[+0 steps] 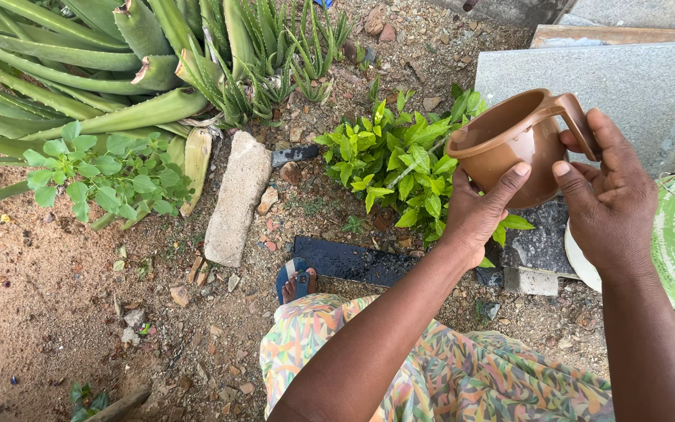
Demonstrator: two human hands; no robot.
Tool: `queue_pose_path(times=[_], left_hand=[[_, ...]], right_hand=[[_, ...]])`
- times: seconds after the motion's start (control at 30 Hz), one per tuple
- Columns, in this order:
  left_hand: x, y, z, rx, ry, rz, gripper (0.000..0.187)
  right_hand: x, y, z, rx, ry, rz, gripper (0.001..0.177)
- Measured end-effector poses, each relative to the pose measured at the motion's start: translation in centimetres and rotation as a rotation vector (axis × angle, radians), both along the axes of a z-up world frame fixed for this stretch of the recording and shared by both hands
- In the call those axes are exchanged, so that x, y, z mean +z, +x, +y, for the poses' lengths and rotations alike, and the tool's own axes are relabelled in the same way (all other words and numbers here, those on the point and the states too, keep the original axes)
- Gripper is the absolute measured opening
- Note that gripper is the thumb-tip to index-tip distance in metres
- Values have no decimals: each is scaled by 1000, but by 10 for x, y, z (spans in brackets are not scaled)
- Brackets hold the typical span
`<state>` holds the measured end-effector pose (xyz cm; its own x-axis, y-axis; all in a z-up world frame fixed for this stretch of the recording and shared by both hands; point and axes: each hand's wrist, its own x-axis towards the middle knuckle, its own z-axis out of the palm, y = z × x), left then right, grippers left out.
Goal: The person waters a small green plant in a garden by hand using a brown plastic mug to pour water from a white bucket.
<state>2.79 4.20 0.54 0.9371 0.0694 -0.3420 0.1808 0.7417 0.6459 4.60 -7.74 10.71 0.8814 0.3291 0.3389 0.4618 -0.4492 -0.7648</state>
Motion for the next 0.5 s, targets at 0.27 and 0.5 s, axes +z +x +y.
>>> queue_pose_path(times=[0.27,0.5], left_hand=[[5,1,-3,7,-3,-43,118],[1,1,-10,3,-44,-36,120]], right_hand=[[-2,2,-6,3,34,22,62],[-5,3,-12,-11,27,12,61]])
